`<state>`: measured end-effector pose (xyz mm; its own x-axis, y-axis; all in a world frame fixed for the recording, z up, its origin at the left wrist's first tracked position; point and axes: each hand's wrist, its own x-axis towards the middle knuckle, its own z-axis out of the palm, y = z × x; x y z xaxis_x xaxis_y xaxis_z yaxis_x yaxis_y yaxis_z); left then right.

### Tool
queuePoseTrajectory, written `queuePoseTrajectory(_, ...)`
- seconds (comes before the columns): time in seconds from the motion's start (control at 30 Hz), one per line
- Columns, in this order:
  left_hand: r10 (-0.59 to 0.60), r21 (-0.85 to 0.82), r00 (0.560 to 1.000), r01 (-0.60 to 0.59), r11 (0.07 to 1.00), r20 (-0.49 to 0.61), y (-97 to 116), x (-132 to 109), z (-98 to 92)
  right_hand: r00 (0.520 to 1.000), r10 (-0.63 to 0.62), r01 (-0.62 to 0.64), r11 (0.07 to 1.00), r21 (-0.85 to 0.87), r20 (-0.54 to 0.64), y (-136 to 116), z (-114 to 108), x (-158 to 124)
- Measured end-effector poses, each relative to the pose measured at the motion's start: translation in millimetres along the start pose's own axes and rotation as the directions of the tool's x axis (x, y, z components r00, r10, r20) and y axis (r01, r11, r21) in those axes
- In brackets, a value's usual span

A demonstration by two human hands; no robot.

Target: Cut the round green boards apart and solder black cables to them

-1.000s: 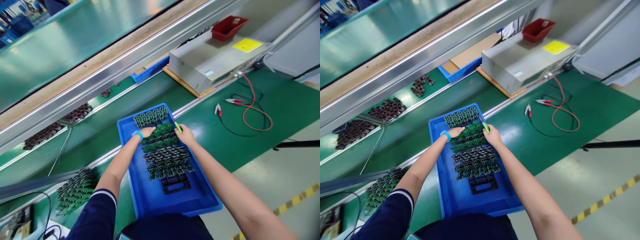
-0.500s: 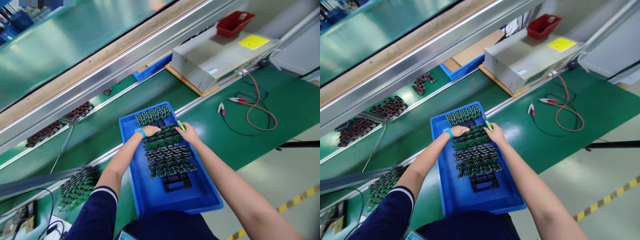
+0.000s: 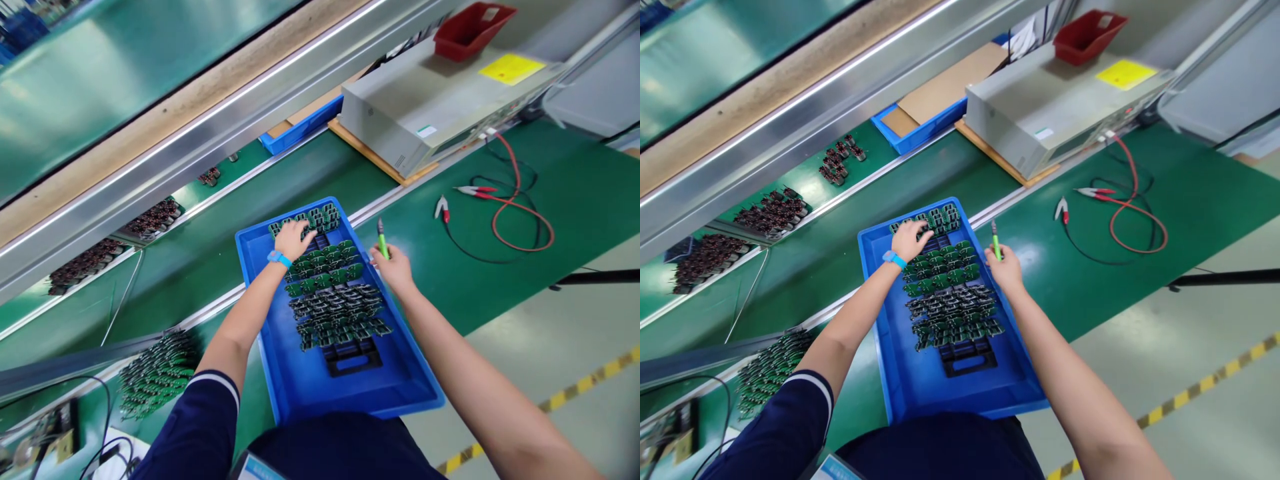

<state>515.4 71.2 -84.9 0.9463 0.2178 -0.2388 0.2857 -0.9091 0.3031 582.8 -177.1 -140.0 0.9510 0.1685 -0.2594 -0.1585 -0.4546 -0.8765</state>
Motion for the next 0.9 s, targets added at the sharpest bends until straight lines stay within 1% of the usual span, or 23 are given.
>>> queuePoseTrajectory(0.03, -0.015, 0.031, 0.996, 0.018, 0.999, -0.091, 0.1, 7.5, -5.1, 1.000, 0.015, -0.014, 0.999, 0.031, -0.014, 1.1, -4.0, -3.9)
queuePoseTrajectory(0.07, -0.022, 0.075, 0.989, 0.034, 0.997, -0.148, 0.2, 16.2, -9.4, 0.999, 0.027, -0.026, 0.998, 0.062, -0.025, 1.8, -8.0, -8.3)
queuePoseTrajectory(0.1, -0.023, 0.124, 0.986, 0.044, 0.991, -0.164, 0.4, 25.4, -12.5, 0.999, 0.038, -0.035, 0.995, 0.090, -0.031, 2.2, -12.0, -13.2)
queuePoseTrajectory(0.13, -0.022, 0.170, 0.990, 0.046, 0.984, -0.142, 0.9, 34.1, -14.1, 0.998, 0.048, -0.043, 0.992, 0.114, -0.033, 2.4, -16.0, -18.6)
queuePoseTrajectory(0.23, -0.029, 0.233, 0.999, 0.024, 0.972, 0.017, 4.9, 49.9, -11.9, 0.997, 0.070, -0.064, 0.984, 0.166, -0.034, 3.5, -28.8, -36.3)
queuePoseTrajectory(0.27, -0.027, 0.235, 0.999, 0.018, 0.972, 0.035, 6.8, 51.0, -10.1, 0.996, 0.078, -0.070, 0.982, 0.177, -0.035, 4.4, -33.3, -42.2)
queuePoseTrajectory(0.37, 0.004, 0.250, 0.999, -0.012, 0.968, 0.034, 12.1, 45.5, -8.4, 0.994, 0.103, -0.091, 0.975, 0.201, -0.046, 7.9, -46.7, -57.4)
queuePoseTrajectory(0.43, 0.041, 0.263, 0.999, -0.047, 0.964, 0.029, 14.7, 38.1, -14.8, 0.991, 0.120, -0.105, 0.971, 0.216, -0.059, 9.2, -54.3, -64.7)
queuePoseTrajectory(0.5, 0.081, 0.271, 0.997, -0.080, 0.959, 0.009, 16.3, 26.6, -28.7, 0.989, 0.130, -0.111, 0.965, 0.235, -0.066, 7.2, -59.7, -70.0)
queuePoseTrajectory(0.57, 0.119, 0.275, 0.992, -0.104, 0.956, -0.036, 16.3, 6.1, -47.8, 0.990, 0.131, -0.111, 0.957, 0.267, -0.057, 0.5, -62.0, -74.7)
queuePoseTrajectory(0.63, 0.154, 0.275, 0.984, -0.124, 0.953, -0.093, 14.5, -27.8, -67.2, 0.992, 0.124, -0.115, 0.942, 0.316, -0.008, -12.0, -59.2, -80.5)
queuePoseTrajectory(0.7, 0.225, 0.261, 0.965, -0.185, 0.948, -0.136, 11.8, -74.0, -82.3, 0.987, 0.109, -0.145, 0.914, 0.380, 0.116, -30.3, -49.9, -89.8)
queuePoseTrajectory(0.73, 0.287, 0.242, 0.946, -0.247, 0.938, -0.150, 10.8, -99.9, -87.4, 0.974, 0.095, -0.175, 0.896, 0.409, 0.207, -41.1, -42.7, -96.6)
queuePoseTrajectory(0.77, 0.349, 0.218, 0.925, -0.313, 0.924, -0.149, 10.3, -126.3, -90.6, 0.947, 0.076, -0.212, 0.877, 0.431, 0.311, -52.8, -33.9, -105.1)
queuePoseTrajectory(0.8, 0.400, 0.187, 0.906, -0.372, 0.909, -0.137, 10.5, -152.3, -92.2, 0.907, 0.052, -0.254, 0.859, 0.444, 0.418, -64.8, -24.0, -115.5)
queuePoseTrajectory(0.83, 0.434, 0.148, 0.893, -0.416, 0.897, -0.118, 11.3, -176.9, -92.3, 0.854, 0.025, -0.297, 0.844, 0.447, 0.520, -76.6, -13.4, -127.9)
queuePoseTrajectory(0.9, 0.450, 0.060, 0.891, -0.446, 0.893, -0.063, 13.3, -220.6, -88.3, 0.729, -0.030, -0.371, 0.822, 0.432, 0.683, -97.8, 7.6, -157.3)
